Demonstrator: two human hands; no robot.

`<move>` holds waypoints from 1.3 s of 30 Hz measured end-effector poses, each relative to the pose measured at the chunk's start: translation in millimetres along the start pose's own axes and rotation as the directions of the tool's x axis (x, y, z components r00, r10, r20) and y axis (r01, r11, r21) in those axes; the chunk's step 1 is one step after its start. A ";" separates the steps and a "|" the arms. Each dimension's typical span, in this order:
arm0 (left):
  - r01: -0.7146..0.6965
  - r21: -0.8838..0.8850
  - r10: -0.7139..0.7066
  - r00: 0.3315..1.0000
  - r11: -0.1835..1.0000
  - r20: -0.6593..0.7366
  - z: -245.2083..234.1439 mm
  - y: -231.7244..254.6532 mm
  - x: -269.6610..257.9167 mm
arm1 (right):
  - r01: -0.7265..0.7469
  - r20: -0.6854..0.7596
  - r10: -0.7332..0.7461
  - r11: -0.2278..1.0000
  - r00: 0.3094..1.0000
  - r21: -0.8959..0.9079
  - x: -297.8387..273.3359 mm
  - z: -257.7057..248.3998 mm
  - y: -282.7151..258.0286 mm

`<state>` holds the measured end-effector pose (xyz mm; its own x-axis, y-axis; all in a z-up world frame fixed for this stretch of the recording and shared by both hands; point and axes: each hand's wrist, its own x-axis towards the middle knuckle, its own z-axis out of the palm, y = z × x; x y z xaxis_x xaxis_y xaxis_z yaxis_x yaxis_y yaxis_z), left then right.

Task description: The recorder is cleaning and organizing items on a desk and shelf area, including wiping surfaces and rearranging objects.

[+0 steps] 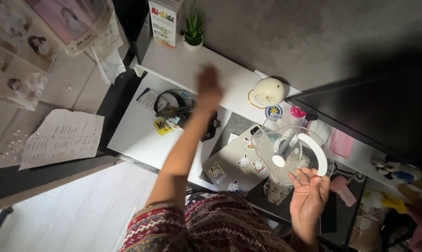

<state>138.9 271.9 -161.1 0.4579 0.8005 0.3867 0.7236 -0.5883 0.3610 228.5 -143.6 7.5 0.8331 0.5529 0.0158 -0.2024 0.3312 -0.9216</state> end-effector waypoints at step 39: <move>0.093 0.016 -0.092 0.995 0.996 -0.033 -66.2 -165.6 47.5 | -0.029 0.347 0.044 0.998 0.937 -0.049 220.6 206.3 200.5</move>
<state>6.6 399.8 -146.4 0.3717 0.8471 0.3798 0.7713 -0.5095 0.3815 265.5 202.5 -93.9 0.5931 0.7978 0.1084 -0.2010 0.2772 -0.9396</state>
